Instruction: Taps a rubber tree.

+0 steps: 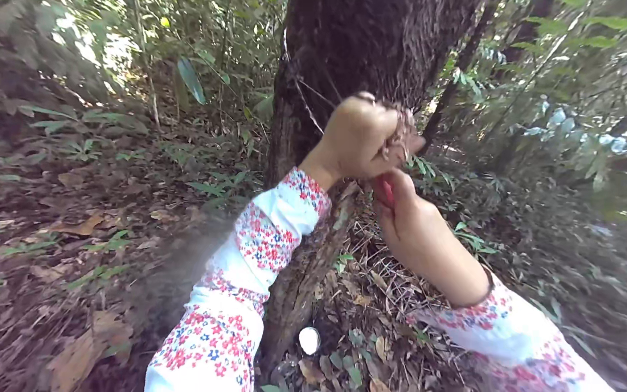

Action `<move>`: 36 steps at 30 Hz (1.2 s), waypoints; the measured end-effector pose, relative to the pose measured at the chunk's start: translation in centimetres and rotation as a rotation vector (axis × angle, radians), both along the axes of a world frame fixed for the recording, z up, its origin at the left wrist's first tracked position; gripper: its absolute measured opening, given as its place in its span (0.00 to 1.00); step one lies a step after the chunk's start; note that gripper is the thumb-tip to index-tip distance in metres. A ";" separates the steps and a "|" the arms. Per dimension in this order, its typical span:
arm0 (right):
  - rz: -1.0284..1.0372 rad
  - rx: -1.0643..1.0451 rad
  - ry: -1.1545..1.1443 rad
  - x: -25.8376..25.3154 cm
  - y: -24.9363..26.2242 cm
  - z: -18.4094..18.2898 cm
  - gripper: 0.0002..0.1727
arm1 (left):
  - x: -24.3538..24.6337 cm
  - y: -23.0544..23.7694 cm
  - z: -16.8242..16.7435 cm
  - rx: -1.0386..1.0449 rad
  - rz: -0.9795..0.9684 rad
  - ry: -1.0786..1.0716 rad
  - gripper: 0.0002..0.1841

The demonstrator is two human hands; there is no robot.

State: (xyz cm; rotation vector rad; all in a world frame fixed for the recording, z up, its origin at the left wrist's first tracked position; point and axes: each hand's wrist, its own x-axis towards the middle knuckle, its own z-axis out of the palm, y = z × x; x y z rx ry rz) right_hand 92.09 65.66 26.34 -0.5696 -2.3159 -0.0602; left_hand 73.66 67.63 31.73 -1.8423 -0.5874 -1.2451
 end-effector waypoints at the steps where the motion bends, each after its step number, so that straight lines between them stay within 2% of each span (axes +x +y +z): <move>1: -0.018 -0.057 -0.039 -0.7 0.1 1.1 0.29 | -0.7 0.6 0.9 -0.004 0.003 -0.005 0.30; 4: -0.034 -0.173 -0.140 -0.8 0.1 2.3 0.31 | -0.9 1.4 1.0 0.003 -0.005 -0.072 0.32; 8: 0.011 -0.130 -0.124 1.7 -0.3 1.2 0.28 | 0.8 0.3 0.0 -0.079 -0.002 -0.013 0.30; 10: 0.011 -0.132 -0.112 0.8 0.0 1.8 0.27 | 0.3 0.2 0.5 -0.116 0.037 -0.013 0.28; 13: -0.018 -0.183 -0.135 -1.2 0.8 2.9 0.30 | -1.4 1.5 1.6 -0.059 0.041 -0.027 0.28; 17: -0.001 -0.199 -0.156 -0.7 1.0 1.8 0.31 | -0.7 1.5 0.5 -0.043 0.064 -0.030 0.32; 20: 0.011 -0.207 -0.152 -1.2 1.0 2.4 0.31 | -1.5 1.5 1.2 -0.074 0.078 -0.013 0.31; 22: 0.047 -0.223 -0.198 -0.3 1.6 2.2 0.32 | -1.0 1.5 0.1 -0.143 0.112 -0.089 0.29; 24: 0.106 -0.189 -0.214 2.3 1.5 0.1 0.30 | 1.1 0.4 -2.7 -0.228 0.138 -0.150 0.29; 26: 0.112 -0.119 -0.159 5.0 0.8 -1.9 0.26 | 3.3 -0.1 -5.4 -0.155 0.093 -0.150 0.32; 27: 0.124 -0.054 -0.093 5.8 0.8 -2.6 0.25 | 4.0 -0.3 -5.7 -0.084 0.059 -0.133 0.32; 29: 0.146 0.067 -0.003 6.7 1.1 -2.5 0.23 | 5.0 -0.8 -4.6 -0.004 0.030 -0.103 0.33; 31: 0.142 0.107 0.002 7.2 1.3 -0.7 0.23 | 5.6 -0.9 -2.2 0.018 0.024 -0.100 0.30; 33: 0.114 0.030 -0.052 7.7 1.3 1.8 0.26 | 6.0 -0.6 -0.3 -0.026 0.003 -0.139 0.23; 36: 0.041 -0.184 -0.182 8.8 1.5 5.5 0.29 | 6.6 -0.3 1.1 -0.177 0.034 -0.270 0.19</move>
